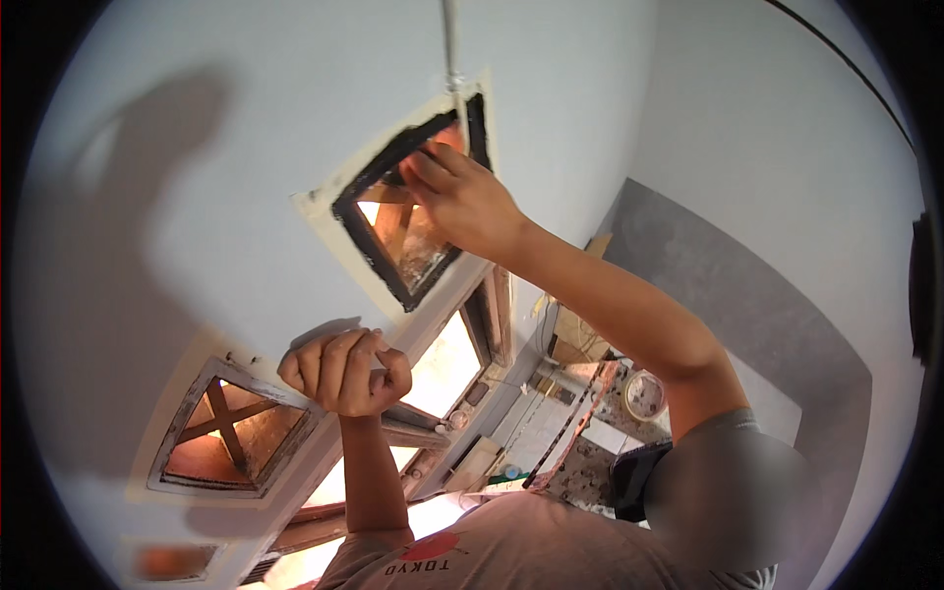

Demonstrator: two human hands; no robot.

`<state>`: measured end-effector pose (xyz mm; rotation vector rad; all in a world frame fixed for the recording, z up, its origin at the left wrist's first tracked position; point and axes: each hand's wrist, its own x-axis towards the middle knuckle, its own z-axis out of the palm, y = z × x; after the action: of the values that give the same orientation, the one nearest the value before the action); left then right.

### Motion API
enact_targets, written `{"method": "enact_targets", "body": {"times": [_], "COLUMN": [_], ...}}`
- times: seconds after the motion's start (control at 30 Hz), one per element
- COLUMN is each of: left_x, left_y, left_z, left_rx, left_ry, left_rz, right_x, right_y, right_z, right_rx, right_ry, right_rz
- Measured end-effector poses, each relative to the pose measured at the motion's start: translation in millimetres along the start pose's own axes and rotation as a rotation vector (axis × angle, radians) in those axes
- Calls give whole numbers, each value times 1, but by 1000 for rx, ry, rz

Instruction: The person wipes the wooden frame of a decorative ceiling window with a sponge and then applies strips of masking tape around the frame.

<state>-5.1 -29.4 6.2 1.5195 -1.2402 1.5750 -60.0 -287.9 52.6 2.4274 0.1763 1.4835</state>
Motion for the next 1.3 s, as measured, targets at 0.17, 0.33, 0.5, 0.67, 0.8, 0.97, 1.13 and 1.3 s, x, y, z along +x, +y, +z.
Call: {"method": "enact_targets", "body": {"times": [0.17, 0.33, 0.5, 0.67, 0.8, 0.97, 1.13, 1.3], "left_x": [-5, -4, -4, -2, -4, -1, -7, -5], "left_y": [-3, 1, -1, 1, -1, -1, -4, 0], "left_z": [-2, -5, -7, -2, -3, -5, -7, -4], "left_rx": [15, 1, 15, -14, -27, -17, -27, -36], "left_ry": [-30, -63, -75, -30, -38, -22, -32, -24], "left_rz": [20, 14, 8, 3, -1, -4, -14, -25], "right_x": [7, 1, -40, -11, -3, -15, -21, -4], "right_y": [-14, -16, -19, -12, -32, -51, -49, -37], "right_z": [19, 16, -12, -11, 21, 4, -35, -21], "right_rx": [-314, -280, 130, 188, 304, 559, 714, 472], "right_ry": [-42, -35, -55, 116, 219, 54, -139, 184], "right_rz": [-16, 53, 223, 474, 623, 452, 287, 389]}}
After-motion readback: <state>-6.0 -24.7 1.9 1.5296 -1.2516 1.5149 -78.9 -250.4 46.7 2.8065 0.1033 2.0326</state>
